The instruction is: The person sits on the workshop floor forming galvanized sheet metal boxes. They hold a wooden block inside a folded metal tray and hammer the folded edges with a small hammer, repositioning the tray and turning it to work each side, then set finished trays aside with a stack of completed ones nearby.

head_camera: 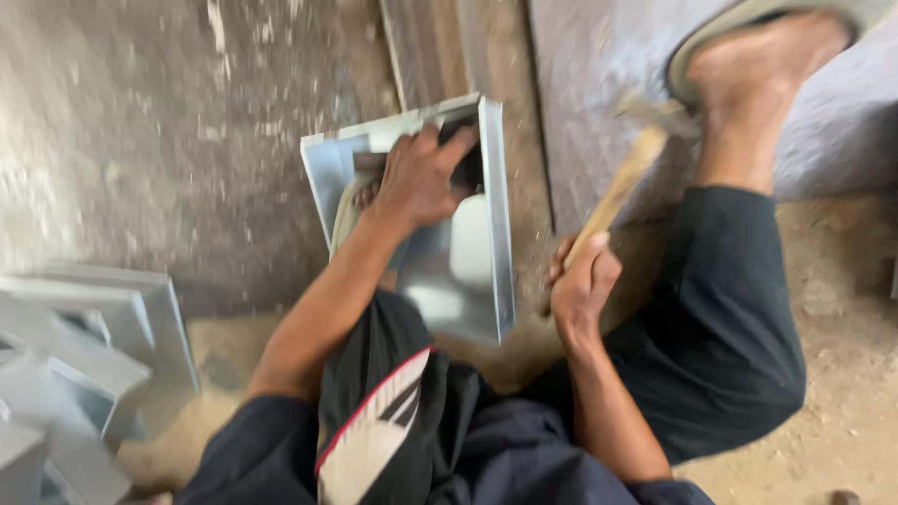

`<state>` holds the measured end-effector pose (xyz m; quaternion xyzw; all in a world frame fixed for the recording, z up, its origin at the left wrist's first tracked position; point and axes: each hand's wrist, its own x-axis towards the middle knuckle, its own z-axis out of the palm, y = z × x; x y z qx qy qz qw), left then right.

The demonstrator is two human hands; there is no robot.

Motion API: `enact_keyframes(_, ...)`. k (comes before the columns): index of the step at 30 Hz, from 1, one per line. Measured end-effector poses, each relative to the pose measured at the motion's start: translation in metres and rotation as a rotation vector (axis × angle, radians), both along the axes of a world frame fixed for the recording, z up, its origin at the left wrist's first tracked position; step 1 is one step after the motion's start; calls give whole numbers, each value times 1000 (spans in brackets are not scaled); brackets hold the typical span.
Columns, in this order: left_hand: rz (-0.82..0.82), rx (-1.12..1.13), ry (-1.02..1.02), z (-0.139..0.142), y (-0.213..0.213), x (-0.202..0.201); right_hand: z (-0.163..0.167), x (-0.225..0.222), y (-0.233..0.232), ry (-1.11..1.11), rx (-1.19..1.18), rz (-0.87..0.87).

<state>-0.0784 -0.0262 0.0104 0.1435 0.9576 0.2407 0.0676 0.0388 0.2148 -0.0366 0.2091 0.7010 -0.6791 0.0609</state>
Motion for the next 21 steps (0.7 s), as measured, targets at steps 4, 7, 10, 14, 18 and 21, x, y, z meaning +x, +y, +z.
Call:
enact_keyframes(4,2,32,-33,4,0,-1,-2,-8,3,-71,84,118)
enact_keyframes(7,-20,19,44,7,1,1,1,-11,2,-81,-97,-71)
enact_keyframes(10,-7,25,4,7,3,1,3,-12,0,-142,126,184)
enact_keyframes(14,-40,24,74,4,2,-5,-1,-13,1,-113,35,-37)
enact_keyframes(18,-2,-3,-23,3,1,-4,-3,-12,4,-96,143,99)
enact_keyframes(21,-39,4,28,4,0,0,-6,-15,2,-84,4,4)
